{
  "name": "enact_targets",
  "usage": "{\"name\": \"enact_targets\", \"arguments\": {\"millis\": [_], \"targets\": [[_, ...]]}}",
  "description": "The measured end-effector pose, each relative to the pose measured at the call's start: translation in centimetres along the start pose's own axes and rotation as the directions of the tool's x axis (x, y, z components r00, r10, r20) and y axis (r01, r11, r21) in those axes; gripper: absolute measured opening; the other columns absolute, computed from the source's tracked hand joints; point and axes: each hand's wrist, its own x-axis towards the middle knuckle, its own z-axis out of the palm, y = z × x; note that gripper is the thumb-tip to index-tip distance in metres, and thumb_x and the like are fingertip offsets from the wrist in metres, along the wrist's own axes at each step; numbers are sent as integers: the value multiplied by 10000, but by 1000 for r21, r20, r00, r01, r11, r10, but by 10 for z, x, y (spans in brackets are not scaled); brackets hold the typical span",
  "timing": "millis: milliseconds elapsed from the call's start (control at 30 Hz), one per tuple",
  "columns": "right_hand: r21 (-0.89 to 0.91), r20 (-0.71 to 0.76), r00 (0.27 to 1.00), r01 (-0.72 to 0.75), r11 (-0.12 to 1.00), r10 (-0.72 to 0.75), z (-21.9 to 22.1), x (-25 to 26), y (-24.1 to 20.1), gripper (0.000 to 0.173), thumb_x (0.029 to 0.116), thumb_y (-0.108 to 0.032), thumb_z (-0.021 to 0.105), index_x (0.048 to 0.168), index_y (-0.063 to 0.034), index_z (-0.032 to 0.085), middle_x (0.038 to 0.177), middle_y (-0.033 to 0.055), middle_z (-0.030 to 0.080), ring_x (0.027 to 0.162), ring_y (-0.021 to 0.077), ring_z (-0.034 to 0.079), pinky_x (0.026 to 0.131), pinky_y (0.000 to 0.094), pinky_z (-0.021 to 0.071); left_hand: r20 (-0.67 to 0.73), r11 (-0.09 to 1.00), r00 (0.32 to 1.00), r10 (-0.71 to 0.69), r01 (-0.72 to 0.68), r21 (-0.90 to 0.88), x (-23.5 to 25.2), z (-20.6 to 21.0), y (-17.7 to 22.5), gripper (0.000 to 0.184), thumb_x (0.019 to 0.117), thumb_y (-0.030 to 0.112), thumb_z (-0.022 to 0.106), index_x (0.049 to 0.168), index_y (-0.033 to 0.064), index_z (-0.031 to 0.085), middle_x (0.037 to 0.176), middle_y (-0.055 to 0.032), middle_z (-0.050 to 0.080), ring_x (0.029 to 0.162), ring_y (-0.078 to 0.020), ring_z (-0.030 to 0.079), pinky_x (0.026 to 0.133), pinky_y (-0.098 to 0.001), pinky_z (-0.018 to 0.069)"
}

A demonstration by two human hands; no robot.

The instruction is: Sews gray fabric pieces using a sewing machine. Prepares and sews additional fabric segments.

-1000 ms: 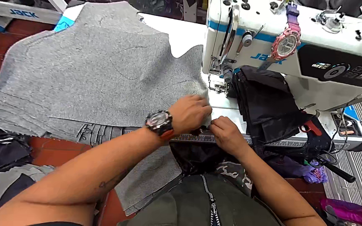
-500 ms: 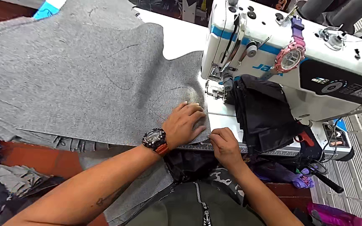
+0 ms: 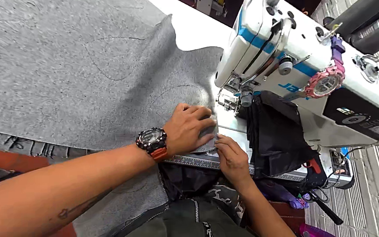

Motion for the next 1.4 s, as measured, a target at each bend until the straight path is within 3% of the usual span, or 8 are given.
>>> {"name": "enact_targets", "arguments": {"millis": [167,367,500,567,833,1000,1267,1400], "targets": [[-29,55,998,-26,999,27,-1,22,12,144,943,30,601,950,18,744,1096,146,752,1172,261,694,1044,354,550,-10,1000,1000,-29,29,6,18,2,-16,578,957,605,509,1186,108,694,1296,-121,668,1220,-343,618,948,-594,446],[-95,51,998,-15,995,20,8,42,22,138,950,12,613,955,-6,750,1091,133,756,1131,250,705,1016,358,550,23,1000,1000,9,-8,-20,40,-1,-45,675,898,671,559,1105,39,679,1115,-167,661,1081,-365,641,920,-584,454],[-146,51,998,-33,989,41,14,56,25,134,951,-1,623,969,-17,754,1091,124,755,1087,249,706,979,372,544,45,994,995,91,-89,-58,58,-1,-72,673,871,693,575,1084,63,676,1090,-157,650,1060,-356,635,919,-570,460],[-179,49,997,-42,983,52,18,64,27,130,956,-18,628,969,-24,758,1083,119,753,1053,250,703,945,379,544,-44,983,984,172,-174,-54,69,18,-97,700,859,754,546,1073,102,684,1073,-132,644,1031,-336,637,888,-572,471],[-459,41,993,-82,884,113,26,80,29,217,983,-94,602,1086,-143,786,925,108,666,908,286,633,800,424,480,48,939,949,312,-300,-167,112,19,-144,882,692,857,632,1223,152,650,1329,-59,626,1238,-267,589,1042,-607,409],[-527,30,983,-139,838,182,29,80,28,251,1001,-154,573,1141,-166,780,928,100,649,914,275,629,784,407,499,86,959,960,267,-255,-125,130,17,-157,991,641,890,637,1277,130,622,1367,-94,607,1258,-311,582,1073,-630,394],[-379,-24,991,-128,917,128,27,65,20,176,985,-161,608,1025,-98,767,924,74,676,915,230,644,807,372,519,92,992,988,124,-122,-25,137,12,-162,1072,617,917,621,1341,126,600,1382,-155,591,1290,-375,556,1127,-625,349],[-317,-59,988,-154,936,143,22,53,15,175,965,-154,636,1063,-84,763,971,93,687,953,232,660,840,368,544,26,999,999,25,-26,31,132,6,-159,939,748,895,523,1302,146,640,1367,-150,617,1324,-363,546,1153,-631,309]]}}
